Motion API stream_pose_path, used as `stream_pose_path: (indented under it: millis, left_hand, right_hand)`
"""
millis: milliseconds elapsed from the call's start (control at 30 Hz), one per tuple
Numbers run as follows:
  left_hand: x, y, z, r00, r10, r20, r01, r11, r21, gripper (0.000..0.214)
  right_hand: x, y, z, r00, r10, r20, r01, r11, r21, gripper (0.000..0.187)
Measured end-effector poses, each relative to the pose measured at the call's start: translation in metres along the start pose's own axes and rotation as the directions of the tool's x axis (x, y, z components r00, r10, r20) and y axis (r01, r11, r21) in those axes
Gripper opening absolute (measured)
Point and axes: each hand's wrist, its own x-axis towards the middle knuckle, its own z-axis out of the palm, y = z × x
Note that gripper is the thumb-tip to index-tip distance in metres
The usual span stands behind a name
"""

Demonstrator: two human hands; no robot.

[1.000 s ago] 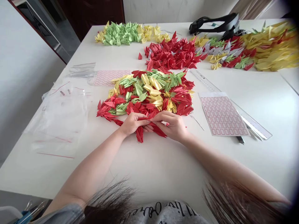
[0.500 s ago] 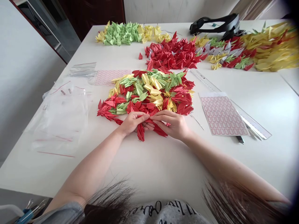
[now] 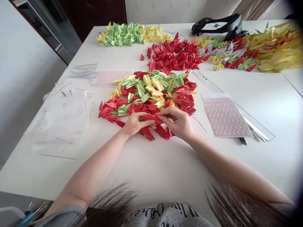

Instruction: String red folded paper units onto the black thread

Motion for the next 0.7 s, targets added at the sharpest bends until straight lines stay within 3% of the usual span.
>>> stream_pose_path:
  millis: [100,300,433,700]
  left_hand:
    - [0.001,-0.001,0.001,0.999,0.0,-0.036,0.0,1.0,0.013,0.048]
    - [-0.004,-0.001,0.0,1.0,0.003,0.015,-0.005,0.991,0.135,0.032]
    - [-0.005,-0.002,0.0,0.999,-0.015,0.046,0.005,0.977,0.213,0.027]
    - [-0.004,-0.001,-0.001,0.996,-0.033,0.087,0.011,0.971,0.24,0.031]
  right_hand:
    - [0.001,-0.006,-0.003,0.979,0.18,0.1,-0.191,0.976,0.109,0.027]
    - [0.007,-0.008,-0.009,0.84,0.399,0.368,-0.475,0.869,0.143,0.04]
    - [0.011,-0.004,-0.013,0.782,0.454,0.427,-0.52,0.853,0.044,0.041]
    - [0.014,-0.002,-0.016,0.712,0.488,0.505,-0.546,0.837,-0.038,0.044]
